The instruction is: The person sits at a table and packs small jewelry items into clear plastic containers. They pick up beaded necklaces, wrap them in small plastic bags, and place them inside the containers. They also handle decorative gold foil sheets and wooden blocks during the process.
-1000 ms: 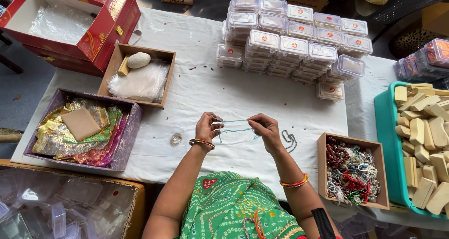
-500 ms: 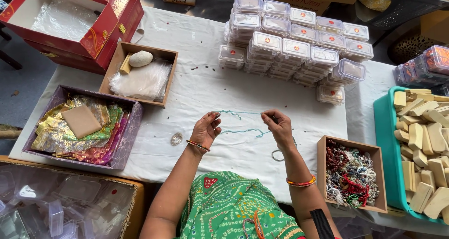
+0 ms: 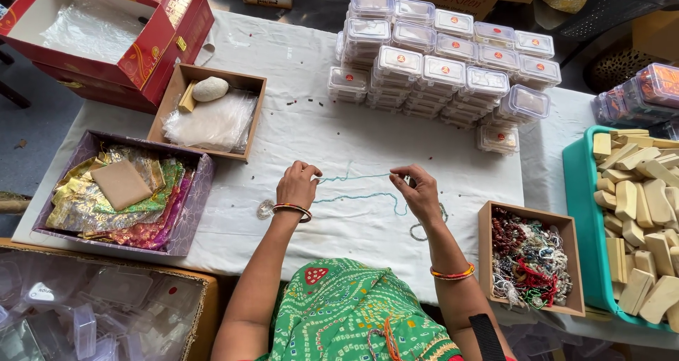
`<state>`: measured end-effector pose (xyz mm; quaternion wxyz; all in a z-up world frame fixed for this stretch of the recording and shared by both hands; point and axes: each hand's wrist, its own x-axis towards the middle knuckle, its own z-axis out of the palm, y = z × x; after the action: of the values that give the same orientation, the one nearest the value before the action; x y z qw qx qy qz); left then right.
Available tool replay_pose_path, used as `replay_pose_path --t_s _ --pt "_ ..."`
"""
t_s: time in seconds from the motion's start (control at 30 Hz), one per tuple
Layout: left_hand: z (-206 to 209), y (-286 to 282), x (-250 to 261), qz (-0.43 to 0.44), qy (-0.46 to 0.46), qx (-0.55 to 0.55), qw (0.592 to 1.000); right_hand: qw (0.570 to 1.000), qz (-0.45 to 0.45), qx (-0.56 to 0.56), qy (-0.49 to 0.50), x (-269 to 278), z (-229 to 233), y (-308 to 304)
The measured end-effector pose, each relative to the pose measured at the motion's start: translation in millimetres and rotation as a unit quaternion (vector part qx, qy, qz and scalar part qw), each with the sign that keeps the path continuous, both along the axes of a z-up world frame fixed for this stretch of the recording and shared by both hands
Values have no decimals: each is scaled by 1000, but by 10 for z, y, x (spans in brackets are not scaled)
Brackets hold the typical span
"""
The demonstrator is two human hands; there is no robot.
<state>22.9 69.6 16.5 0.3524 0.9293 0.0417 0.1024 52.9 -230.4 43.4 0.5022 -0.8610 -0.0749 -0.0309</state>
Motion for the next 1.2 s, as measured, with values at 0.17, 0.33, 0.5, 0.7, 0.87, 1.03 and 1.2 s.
replay_pose_path --t_s 0.17,0.33,0.5,0.7,0.87,1.03,1.2 --pt "134 -174 88 -113 22 -44 992 990 101 45 87 60 378 250" --pt "137 -610 236 -281 43 -445 849 911 301 262 106 126 844 448" --pt "189 -457 293 -338 109 -478 803 874 194 437 -92 331 1162 138" --pt "85 30 276 -307 122 -355 874 818 -25 531 -219 354 1405 -709" --pt "-129 415 242 -260 166 -299 903 807 -136 497 -289 365 1171 -1477" --pt "-198 303 232 -190 242 -234 922 881 -254 380 -127 585 235 -1521" --pt "-169 -239 246 -239 189 0 953 860 73 -457 216 309 -153 -215"
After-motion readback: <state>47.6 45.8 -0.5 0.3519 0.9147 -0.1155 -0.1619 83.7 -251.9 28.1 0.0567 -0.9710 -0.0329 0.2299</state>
